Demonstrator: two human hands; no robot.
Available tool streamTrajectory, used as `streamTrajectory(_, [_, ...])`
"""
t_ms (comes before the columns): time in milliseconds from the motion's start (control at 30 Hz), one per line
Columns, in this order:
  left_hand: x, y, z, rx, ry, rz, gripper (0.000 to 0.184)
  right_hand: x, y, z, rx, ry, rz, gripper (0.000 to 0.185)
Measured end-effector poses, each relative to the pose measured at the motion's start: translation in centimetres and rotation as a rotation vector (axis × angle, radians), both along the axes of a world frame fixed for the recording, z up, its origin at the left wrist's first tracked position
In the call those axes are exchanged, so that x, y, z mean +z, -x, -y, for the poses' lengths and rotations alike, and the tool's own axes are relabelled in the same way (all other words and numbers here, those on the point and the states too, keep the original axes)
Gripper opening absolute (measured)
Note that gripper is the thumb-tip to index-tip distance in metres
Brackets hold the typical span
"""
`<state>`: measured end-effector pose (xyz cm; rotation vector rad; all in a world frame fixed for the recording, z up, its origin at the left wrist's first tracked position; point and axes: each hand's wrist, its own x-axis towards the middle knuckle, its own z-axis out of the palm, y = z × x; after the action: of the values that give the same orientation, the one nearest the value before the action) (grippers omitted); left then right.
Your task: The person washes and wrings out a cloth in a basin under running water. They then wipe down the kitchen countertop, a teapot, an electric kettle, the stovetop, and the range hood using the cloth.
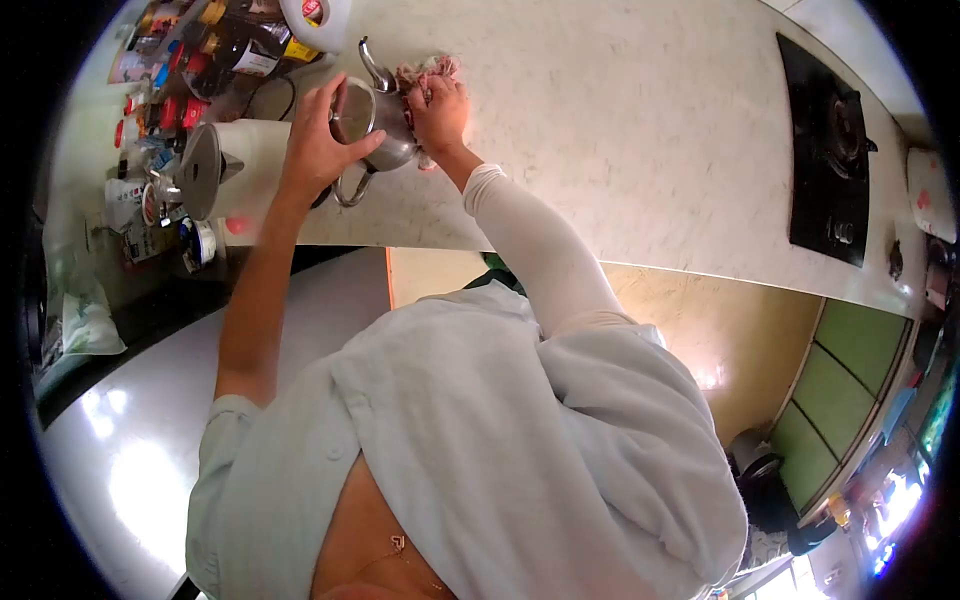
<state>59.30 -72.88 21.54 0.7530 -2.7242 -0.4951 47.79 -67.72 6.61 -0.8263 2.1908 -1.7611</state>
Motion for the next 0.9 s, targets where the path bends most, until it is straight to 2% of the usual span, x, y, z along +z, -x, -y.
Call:
streamTrajectory(33, [0.0,0.0,-0.3,-0.009,0.000,0.006,0.075,1.5,-0.6,-0.6,-0.009,0.000,0.006,0.013])
streamTrajectory(100, [-0.3,0.3,-0.7,0.084,0.066,0.043,0.073,4.8,-2.7,-2.2,0.070,0.396,0.829,0.014])
streamTrajectory(167, [-0.8,0.8,-0.8,0.129,0.095,0.030,0.072,5.2,-7.1,-2.2,-0.204,0.490,0.403,0.016])
streamTrajectory(233, [-1.1,0.8,-1.4,0.179,0.119,0.032,0.072,5.4,-7.7,-3.1,-0.206,0.509,0.346,0.020])
streamTrajectory(300, [-0.7,1.1,-1.5,0.230,0.124,0.064,0.073,3.2,-5.4,-3.0,-0.019,0.460,0.040,0.020])
streamTrajectory(333, [-0.7,1.2,-1.4,0.227,0.126,0.068,0.073,2.1,-4.1,-2.9,-0.021,0.303,-0.069,0.021])
streamTrajectory(367, [-0.8,1.2,-1.2,0.226,0.107,0.074,0.073,1.1,-3.5,-2.6,-0.024,0.303,-0.065,0.021])
streamTrajectory(433, [-0.7,1.2,-1.2,0.224,0.086,0.080,0.073,0.4,-2.8,-2.4,-0.126,0.067,-0.025,0.021])
streamTrajectory(500, [-0.6,1.3,-1.2,0.183,0.110,0.013,0.072,1.1,-4.1,-2.1,-0.161,0.106,0.074,0.021])
streamTrajectory(567, [-0.7,1.4,-0.9,0.180,0.123,0.014,0.072,4.3,-6.1,-2.6,-0.145,0.416,0.139,0.022])
streamTrajectory(600, [-0.8,1.3,-0.7,0.182,0.133,0.024,0.072,5.8,-6.2,-3.0,-0.138,0.435,0.181,0.022])
streamTrajectory(700, [-0.5,1.0,0.5,0.091,0.065,0.072,0.075,2.4,-2.9,-1.1,-0.040,0.386,0.108,0.017])
streamTrajectory(767, [-0.3,1.0,1.3,0.026,0.043,0.060,0.075,2.7,0.1,-0.8,0.055,0.232,0.392,0.008])
streamTrajectory(833, [-0.2,1.1,1.9,-0.047,0.020,0.045,0.076,4.5,0.8,-1.3,0.114,0.186,0.296,0.009])
streamTrajectory(900, [-0.3,1.3,2.5,-0.158,0.114,0.017,0.075,6.6,0.1,-1.7,0.087,0.150,0.229,0.010])
